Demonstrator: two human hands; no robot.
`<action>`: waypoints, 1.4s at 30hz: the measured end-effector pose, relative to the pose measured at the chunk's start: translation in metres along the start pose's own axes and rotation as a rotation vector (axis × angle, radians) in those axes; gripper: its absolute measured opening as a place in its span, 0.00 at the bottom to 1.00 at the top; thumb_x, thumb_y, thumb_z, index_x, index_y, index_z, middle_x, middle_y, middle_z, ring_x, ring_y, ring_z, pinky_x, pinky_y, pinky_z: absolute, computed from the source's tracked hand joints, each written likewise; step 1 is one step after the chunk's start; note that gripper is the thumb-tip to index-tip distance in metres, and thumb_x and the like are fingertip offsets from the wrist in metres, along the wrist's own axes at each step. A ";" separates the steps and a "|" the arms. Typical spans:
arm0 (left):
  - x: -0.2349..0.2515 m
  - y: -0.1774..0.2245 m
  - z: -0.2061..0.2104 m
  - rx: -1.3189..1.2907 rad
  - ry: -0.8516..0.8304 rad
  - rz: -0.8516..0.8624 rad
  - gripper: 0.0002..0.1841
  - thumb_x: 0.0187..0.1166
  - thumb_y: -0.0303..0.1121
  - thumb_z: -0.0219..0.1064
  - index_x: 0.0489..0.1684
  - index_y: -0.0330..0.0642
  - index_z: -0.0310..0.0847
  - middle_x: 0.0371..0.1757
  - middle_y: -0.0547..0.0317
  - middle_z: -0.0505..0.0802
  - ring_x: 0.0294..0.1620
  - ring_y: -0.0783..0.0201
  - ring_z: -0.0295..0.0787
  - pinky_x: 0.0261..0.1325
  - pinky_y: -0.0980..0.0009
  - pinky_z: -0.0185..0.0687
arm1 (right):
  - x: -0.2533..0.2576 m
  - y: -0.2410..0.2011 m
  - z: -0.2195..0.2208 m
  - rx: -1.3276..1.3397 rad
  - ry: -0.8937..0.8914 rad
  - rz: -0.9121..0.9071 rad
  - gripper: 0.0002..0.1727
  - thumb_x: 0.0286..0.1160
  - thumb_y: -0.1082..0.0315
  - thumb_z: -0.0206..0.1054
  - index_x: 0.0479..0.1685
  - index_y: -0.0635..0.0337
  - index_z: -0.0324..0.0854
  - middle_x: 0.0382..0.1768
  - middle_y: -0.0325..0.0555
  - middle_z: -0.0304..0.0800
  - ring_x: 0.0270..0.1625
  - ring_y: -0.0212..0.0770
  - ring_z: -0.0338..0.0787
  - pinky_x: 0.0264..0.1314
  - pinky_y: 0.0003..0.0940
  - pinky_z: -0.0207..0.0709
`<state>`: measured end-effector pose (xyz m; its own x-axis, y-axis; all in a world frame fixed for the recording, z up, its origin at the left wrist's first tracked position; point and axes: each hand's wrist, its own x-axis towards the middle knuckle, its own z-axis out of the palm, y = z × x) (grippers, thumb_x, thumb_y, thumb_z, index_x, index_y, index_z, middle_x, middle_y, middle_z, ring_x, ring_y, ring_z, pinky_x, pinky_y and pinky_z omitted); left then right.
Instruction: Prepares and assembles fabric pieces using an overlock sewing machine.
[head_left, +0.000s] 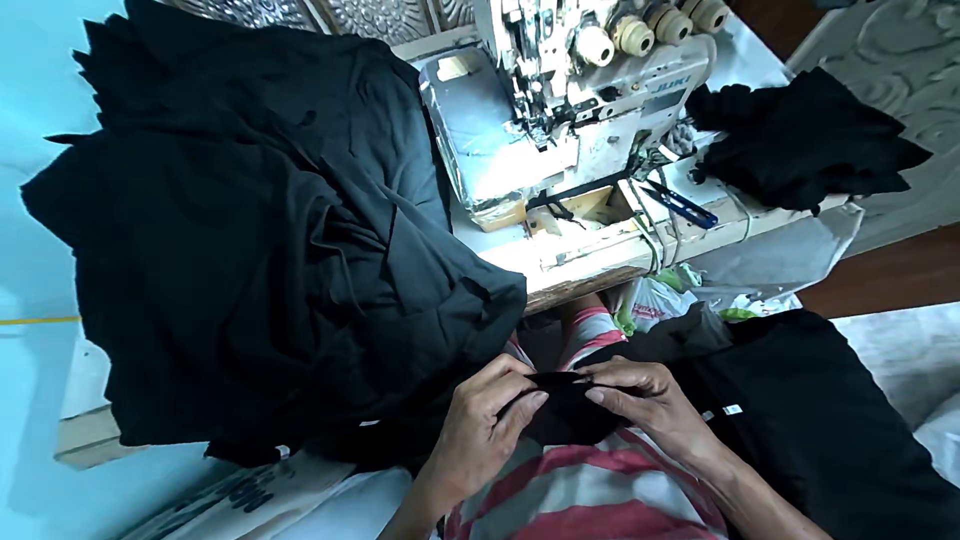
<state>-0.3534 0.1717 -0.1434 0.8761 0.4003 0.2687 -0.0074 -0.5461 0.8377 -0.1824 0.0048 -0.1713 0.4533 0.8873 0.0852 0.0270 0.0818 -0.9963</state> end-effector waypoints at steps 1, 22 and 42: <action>0.000 0.000 0.001 -0.006 0.009 0.001 0.18 0.85 0.37 0.62 0.31 0.30 0.88 0.43 0.52 0.91 0.49 0.79 0.85 0.56 0.88 0.77 | 0.000 0.000 0.000 -0.016 0.002 0.005 0.09 0.73 0.67 0.71 0.37 0.60 0.95 0.48 0.35 0.98 0.59 0.21 0.89 0.68 0.20 0.79; -0.022 0.000 -0.002 -0.093 0.318 -0.122 0.08 0.67 0.28 0.76 0.37 0.39 0.83 0.39 0.68 0.92 0.45 0.86 0.87 0.51 0.89 0.82 | 0.011 0.002 0.028 -0.184 0.078 -0.275 0.10 0.74 0.69 0.73 0.48 0.66 0.84 0.42 0.38 0.93 0.47 0.18 0.88 0.56 0.13 0.81; -0.062 -0.008 -0.062 0.052 0.319 -0.079 0.07 0.76 0.35 0.73 0.36 0.41 0.90 0.39 0.66 0.92 0.47 0.84 0.87 0.54 0.90 0.81 | 0.040 -0.002 0.064 -0.051 -0.305 -0.194 0.10 0.79 0.63 0.70 0.40 0.62 0.92 0.36 0.34 0.88 0.45 0.16 0.83 0.52 0.10 0.75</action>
<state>-0.4378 0.1967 -0.1379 0.6775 0.6489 0.3463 0.0862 -0.5376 0.8388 -0.2209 0.0691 -0.1652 0.1490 0.9526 0.2653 0.1341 0.2463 -0.9599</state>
